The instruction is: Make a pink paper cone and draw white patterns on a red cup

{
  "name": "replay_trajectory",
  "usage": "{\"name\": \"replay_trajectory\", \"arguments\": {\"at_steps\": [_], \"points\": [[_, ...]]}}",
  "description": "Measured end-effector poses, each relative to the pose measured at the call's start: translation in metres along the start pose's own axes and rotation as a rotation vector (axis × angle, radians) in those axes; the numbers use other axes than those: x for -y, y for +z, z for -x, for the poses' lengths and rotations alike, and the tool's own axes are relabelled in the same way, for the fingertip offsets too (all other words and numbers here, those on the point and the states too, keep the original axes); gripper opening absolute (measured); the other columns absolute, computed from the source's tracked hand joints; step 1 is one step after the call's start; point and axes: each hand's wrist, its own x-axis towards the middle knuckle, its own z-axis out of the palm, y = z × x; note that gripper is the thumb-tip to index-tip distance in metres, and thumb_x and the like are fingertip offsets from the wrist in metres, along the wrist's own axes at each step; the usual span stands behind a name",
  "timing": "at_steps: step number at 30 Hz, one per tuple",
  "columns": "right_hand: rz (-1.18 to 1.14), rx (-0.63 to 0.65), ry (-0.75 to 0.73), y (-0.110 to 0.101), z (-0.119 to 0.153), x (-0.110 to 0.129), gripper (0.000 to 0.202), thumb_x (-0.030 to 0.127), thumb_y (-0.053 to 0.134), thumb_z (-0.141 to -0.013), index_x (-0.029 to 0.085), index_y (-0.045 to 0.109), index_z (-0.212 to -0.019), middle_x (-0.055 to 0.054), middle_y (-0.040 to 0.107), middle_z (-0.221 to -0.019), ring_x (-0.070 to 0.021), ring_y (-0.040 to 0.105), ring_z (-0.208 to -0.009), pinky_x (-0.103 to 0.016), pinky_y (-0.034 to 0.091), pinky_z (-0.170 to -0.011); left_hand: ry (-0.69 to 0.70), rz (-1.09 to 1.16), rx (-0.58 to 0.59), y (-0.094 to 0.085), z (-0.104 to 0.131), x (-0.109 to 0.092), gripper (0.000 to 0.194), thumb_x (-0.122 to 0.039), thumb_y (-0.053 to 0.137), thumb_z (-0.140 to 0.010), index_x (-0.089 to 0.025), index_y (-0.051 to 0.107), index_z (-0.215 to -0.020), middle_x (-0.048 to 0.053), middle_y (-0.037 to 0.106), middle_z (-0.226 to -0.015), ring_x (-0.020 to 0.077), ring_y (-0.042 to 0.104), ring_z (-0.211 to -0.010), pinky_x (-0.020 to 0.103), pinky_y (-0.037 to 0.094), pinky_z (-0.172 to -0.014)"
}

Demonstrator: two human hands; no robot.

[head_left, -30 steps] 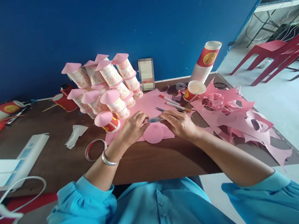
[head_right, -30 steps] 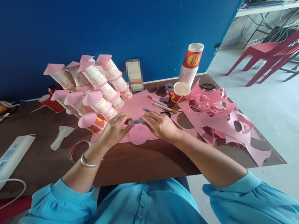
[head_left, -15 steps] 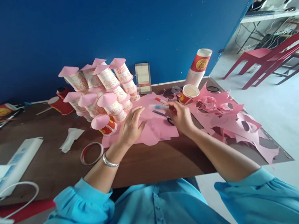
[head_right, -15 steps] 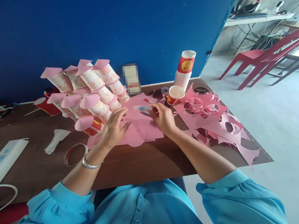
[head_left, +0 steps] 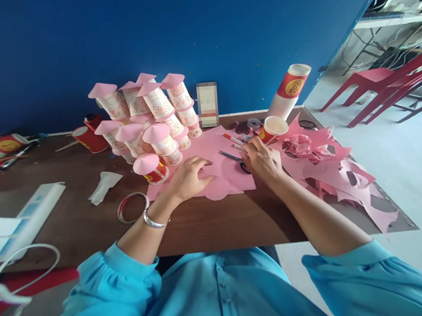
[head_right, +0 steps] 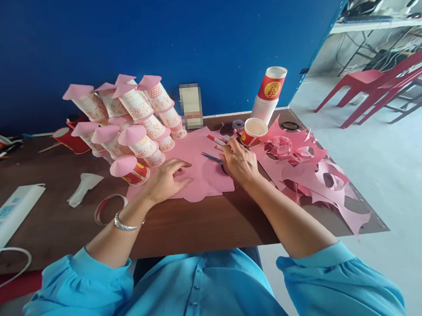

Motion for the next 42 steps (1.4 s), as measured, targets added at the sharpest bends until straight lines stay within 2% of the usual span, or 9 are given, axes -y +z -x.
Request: {"name": "replay_trajectory", "arguments": {"at_steps": [2, 4, 12, 18, 24, 30, 36, 39, 42], "points": [[-0.036, 0.116, -0.064, -0.003, 0.004, 0.011, 0.032, 0.043, 0.059, -0.114, 0.023, 0.081, -0.127, -0.014, 0.080, -0.131, -0.0276, 0.078, -0.102, -0.032, 0.049, -0.067, 0.000, -0.013, 0.108, -0.004, 0.003, -0.008, 0.061, -0.034, 0.096, -0.082, -0.019, 0.075, -0.137, 0.014, 0.079, -0.136, 0.0336, 0.077, -0.123, 0.049, 0.064, -0.111], [-0.044, 0.233, -0.103, -0.009, 0.008, 0.021, 0.036, 0.048, 0.059, -0.115, 0.023, 0.080, -0.128, -0.014, 0.080, -0.132, -0.0278, 0.078, -0.105, -0.032, 0.052, -0.071, -0.030, -0.052, 0.183, -0.008, 0.006, -0.015, 0.055, -0.031, 0.089, -0.088, -0.018, 0.073, -0.138, 0.015, 0.078, -0.139, 0.0355, 0.074, -0.133, 0.052, 0.060, -0.117], [-0.009, 0.529, -0.133, -0.036, 0.016, 0.054, 0.045, 0.058, 0.074, -0.108, 0.019, 0.078, -0.129, -0.016, 0.078, -0.138, -0.0339, 0.081, -0.116, -0.039, 0.060, -0.089, -0.190, -0.115, 0.282, -0.010, 0.007, -0.022, 0.047, -0.024, 0.083, -0.091, -0.018, 0.068, -0.135, 0.014, 0.079, -0.134, 0.0343, 0.077, -0.126, 0.048, 0.061, -0.106], [-0.070, 0.557, -0.079, -0.037, 0.014, 0.056, 0.045, 0.051, 0.087, -0.101, 0.019, 0.076, -0.131, -0.016, 0.079, -0.137, -0.0344, 0.079, -0.123, -0.039, 0.060, -0.095, -0.314, -0.041, 0.355, -0.009, 0.003, -0.019, 0.045, -0.027, 0.084, -0.091, -0.020, 0.068, -0.133, 0.010, 0.082, -0.117, 0.0309, 0.081, -0.109, 0.043, 0.061, -0.096], [-0.087, 0.569, -0.100, -0.033, 0.016, 0.054, 0.046, 0.052, 0.088, -0.100, 0.018, 0.074, -0.127, -0.016, 0.078, -0.137, -0.0357, 0.079, -0.125, -0.039, 0.058, -0.094, -0.184, -0.093, 0.267, -0.009, 0.007, -0.019, 0.065, -0.035, 0.097, -0.079, -0.018, 0.067, -0.135, 0.019, 0.073, -0.141, 0.0381, 0.075, -0.131, 0.048, 0.060, -0.107], [-0.141, 0.559, -0.111, -0.025, 0.020, 0.049, 0.041, 0.049, 0.089, -0.099, 0.020, 0.074, -0.124, -0.014, 0.079, -0.132, -0.0329, 0.080, -0.120, -0.037, 0.056, -0.090, -0.240, -0.003, 0.310, -0.008, 0.008, -0.018, 0.059, -0.030, 0.090, -0.081, -0.019, 0.065, -0.133, 0.016, 0.082, -0.124, 0.0357, 0.080, -0.114, 0.045, 0.060, -0.095], [-0.438, 0.467, -0.048, -0.013, 0.016, 0.036, 0.039, 0.051, 0.095, -0.091, 0.023, 0.077, -0.111, -0.010, 0.081, -0.115, -0.0266, 0.076, -0.104, -0.034, 0.053, -0.085, -0.314, 0.389, 0.252, -0.008, 0.003, -0.011, 0.040, -0.029, 0.086, -0.075, -0.023, 0.065, -0.108, 0.005, 0.081, -0.099, 0.0252, 0.077, -0.092, 0.037, 0.057, -0.080], [-0.707, 0.467, 0.014, -0.007, 0.011, 0.033, 0.046, 0.063, 0.093, -0.087, 0.021, 0.074, -0.085, -0.004, 0.075, -0.090, -0.0207, 0.068, -0.083, -0.032, 0.049, -0.076, -0.357, 0.670, 0.168, -0.009, 0.001, -0.012, 0.045, -0.036, 0.090, -0.074, -0.021, 0.064, -0.108, 0.004, 0.079, -0.098, 0.0217, 0.074, -0.091, 0.036, 0.058, -0.083], [-1.024, 0.450, 0.116, -0.004, 0.007, 0.034, 0.057, 0.075, 0.088, -0.083, 0.021, 0.072, -0.079, -0.001, 0.071, -0.080, -0.0178, 0.060, -0.075, -0.032, 0.047, -0.071, -0.377, 0.867, 0.093, -0.013, -0.001, -0.018, 0.054, -0.041, 0.096, -0.069, -0.019, 0.066, -0.108, 0.004, 0.078, -0.103, 0.0186, 0.072, -0.090, 0.033, 0.059, -0.083]]}}
